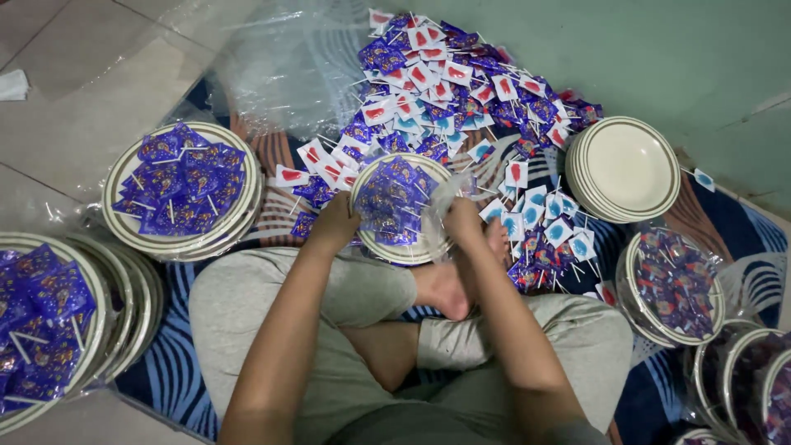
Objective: Arranging small packets on plates and wrapping them with plastic film
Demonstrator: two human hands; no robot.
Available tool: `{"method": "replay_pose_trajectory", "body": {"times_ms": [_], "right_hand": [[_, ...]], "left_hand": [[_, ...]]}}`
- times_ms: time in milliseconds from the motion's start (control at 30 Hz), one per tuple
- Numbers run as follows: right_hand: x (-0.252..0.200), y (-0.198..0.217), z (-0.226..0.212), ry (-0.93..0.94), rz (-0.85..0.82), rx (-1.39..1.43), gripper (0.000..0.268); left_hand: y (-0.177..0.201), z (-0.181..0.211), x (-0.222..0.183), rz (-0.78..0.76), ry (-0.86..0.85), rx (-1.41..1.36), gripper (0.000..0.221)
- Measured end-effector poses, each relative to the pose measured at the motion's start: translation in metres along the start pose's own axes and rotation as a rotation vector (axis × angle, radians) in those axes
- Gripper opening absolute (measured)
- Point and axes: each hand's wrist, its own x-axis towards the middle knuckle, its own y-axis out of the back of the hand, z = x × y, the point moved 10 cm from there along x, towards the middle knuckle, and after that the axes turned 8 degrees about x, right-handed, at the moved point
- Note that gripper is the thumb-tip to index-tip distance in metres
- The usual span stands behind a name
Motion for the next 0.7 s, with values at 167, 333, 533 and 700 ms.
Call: {"method": "replay_pose_trajectory", "body": {"times_ms": [167,333,533,700], "right_hand": [[-0.036,0.117,-0.006,0.035,0.113,0.256,0.02],[0.016,0.155,0.139,-0.104,0.366,-0.002,0.019],[-0.002,0.142,0.141,-0.206,0.362,-0.153,0.022],[-0.022,0.183,0.129,-0.226,0.415,-0.109,0.012]], "left_hand": [[0.008,0.007,-0.012,-0.031,-0.01,-0.027,0.058],[0.003,0.0,-0.002,-0.019,-0.02,-0.023,0.057],[0.001,-0.002,-0.001,-0.008,-0.031,-0.013,0.055],[-0.004,-0.009,0.007,-0.004,-0.013,-0.008,0.056]]}}
